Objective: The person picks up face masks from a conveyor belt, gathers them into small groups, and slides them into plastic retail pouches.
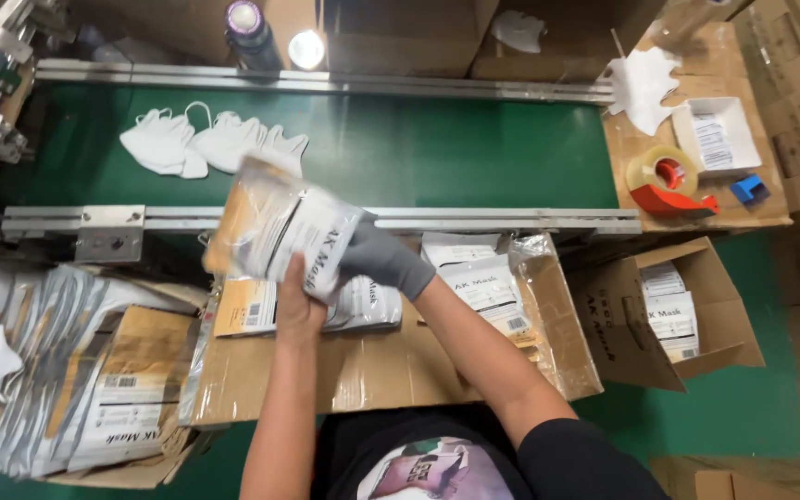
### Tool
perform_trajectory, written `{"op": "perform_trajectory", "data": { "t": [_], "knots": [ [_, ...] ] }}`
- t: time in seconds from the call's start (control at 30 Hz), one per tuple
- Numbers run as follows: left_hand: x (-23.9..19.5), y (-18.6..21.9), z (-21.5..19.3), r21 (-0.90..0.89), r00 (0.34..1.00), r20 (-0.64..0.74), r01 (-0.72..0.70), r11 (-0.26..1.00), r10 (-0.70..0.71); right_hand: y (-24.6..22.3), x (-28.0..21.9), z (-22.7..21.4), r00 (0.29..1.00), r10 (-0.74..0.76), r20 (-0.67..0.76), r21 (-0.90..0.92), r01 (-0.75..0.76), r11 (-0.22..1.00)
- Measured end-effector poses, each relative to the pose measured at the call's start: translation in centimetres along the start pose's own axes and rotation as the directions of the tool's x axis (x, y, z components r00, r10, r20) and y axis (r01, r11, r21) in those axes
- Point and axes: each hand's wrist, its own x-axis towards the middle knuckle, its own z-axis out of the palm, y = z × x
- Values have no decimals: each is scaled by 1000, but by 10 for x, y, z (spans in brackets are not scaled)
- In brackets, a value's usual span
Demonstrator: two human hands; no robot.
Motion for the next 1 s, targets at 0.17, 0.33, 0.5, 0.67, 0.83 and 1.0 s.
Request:
{"op": "perform_trajectory", "data": {
  "t": [0.17,0.33,0.5,0.67,0.83,1.0],
  "knots": [
    [13,-56,-6,173,959,-246,-101,980,142,80,6,17,921,23,-389,236,75,969],
    [-13,-42,-26,351,963,-245,197,915,-113,27,-10,5,874,-2,-486,318,179,931],
    [-24,23,1,970,967,133,-172,172,218,-31,-36,-2,972,-224,68,-920,148,362],
    [21,49,12,870,887,342,-424,252,310,-38,-34,14,955,-291,55,-981,106,161],
    [15,33,14,909,918,256,-335,248,302,-46,-41,9,706,-649,282,-940,338,-42],
    [9,37,55,868,817,442,-494,55,371,-39,-25,-7,987,-161,-21,-869,62,492]
  ]
}}
